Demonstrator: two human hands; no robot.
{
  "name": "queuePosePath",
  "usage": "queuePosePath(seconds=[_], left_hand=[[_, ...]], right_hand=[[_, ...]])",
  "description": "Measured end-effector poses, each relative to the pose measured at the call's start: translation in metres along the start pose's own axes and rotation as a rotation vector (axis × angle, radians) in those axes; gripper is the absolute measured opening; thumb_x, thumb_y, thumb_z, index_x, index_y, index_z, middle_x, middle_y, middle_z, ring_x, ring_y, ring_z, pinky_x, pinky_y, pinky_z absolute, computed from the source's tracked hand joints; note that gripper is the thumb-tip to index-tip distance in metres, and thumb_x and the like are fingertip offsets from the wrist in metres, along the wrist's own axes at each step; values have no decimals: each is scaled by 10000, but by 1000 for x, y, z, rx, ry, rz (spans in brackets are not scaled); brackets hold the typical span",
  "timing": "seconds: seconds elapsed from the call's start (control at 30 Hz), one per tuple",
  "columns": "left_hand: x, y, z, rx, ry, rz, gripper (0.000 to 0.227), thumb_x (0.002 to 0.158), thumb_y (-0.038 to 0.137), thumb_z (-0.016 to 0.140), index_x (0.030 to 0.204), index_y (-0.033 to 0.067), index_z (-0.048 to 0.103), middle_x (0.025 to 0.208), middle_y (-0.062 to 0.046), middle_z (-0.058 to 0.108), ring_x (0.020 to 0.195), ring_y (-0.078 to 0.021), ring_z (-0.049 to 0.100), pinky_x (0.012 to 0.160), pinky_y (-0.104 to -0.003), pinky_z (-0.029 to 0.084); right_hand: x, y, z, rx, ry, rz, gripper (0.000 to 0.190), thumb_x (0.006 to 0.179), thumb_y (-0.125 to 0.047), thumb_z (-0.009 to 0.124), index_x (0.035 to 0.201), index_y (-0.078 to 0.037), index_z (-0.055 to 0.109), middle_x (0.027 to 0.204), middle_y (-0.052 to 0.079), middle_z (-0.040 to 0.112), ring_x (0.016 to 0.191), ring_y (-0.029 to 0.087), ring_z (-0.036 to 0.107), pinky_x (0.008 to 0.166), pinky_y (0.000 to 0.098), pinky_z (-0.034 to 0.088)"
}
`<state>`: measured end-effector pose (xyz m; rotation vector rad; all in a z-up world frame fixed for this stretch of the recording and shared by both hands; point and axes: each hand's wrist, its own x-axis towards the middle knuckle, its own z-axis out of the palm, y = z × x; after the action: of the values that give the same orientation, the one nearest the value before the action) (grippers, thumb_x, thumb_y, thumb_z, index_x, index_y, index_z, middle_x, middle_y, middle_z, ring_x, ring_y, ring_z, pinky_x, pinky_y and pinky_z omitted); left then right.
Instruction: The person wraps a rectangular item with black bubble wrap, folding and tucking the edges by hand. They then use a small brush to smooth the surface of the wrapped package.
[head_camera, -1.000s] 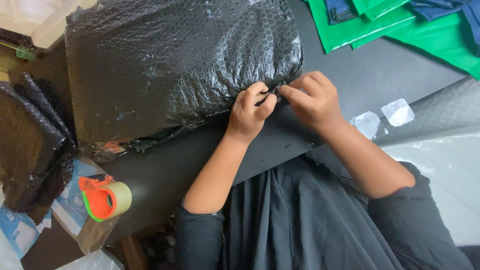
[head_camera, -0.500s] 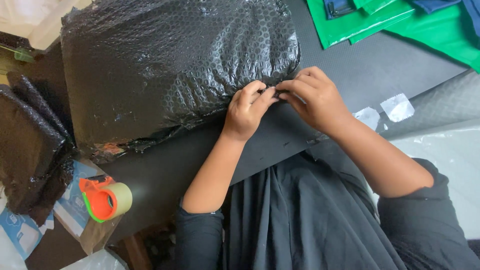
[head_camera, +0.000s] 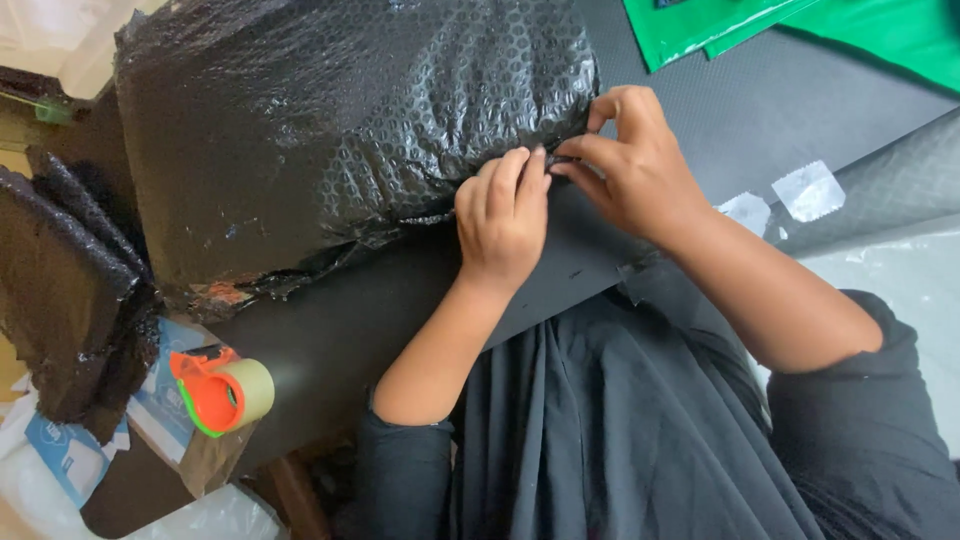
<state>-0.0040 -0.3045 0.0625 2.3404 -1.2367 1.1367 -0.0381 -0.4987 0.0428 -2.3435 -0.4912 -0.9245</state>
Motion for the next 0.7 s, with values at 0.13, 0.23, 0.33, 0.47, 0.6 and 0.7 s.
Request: queuePosePath(seconds=[0.13,0.23,0.33,0.47,0.6,0.7], left_hand=[[-16,29,-14,-61,-18,29,356,1078,263,532,1299,31,689,1245,-123,643,972,-264,642,857,-389,540],[-46,43,7,-71,-134,-45,466,1079,328,581,1432,24,563,1463,-184,542,1369,-334,532,1111,-452,517],[-55,39,24,36,-196,-91,563,1070,408,589,1469,16,531,1526,-203,488,1401,-333,521,1154,-481,490],[-42,39,22,152,-227,-82,619,1065,491,523,1469,22,536,1518,-158,526,1368,-277,569,1116,-436,489],[-36,40,24,252,-180,-47,653,1064,544,463,1470,39,540,1496,-145,555,1299,-253,621,1002,-412,487],[-36,39,34,255,-181,-56,739,1031,612,488,1484,29,521,1498,-136,551,1303,-257,605,980,-410,466]], right_hand=[[-3,1,2,50,73,70,146,1017,-170,850,1055,-51,774,1067,170,530,952,355,556,729,466,461],[-9,5,9,31,133,205,391,957,-209,961,1027,-69,602,1120,135,511,965,296,610,719,427,485],[1,2,7,97,138,266,480,917,-206,976,985,-56,525,1069,122,516,962,293,562,670,424,441],[16,-3,-1,292,66,530,520,846,-157,929,1017,-87,442,976,50,501,826,198,530,749,342,500],[26,2,-13,434,-68,550,456,862,-67,824,1106,-108,441,945,47,541,829,170,520,769,326,485],[27,5,-24,569,-132,559,394,903,-55,732,1147,-117,428,1004,57,535,905,168,552,853,335,511]])
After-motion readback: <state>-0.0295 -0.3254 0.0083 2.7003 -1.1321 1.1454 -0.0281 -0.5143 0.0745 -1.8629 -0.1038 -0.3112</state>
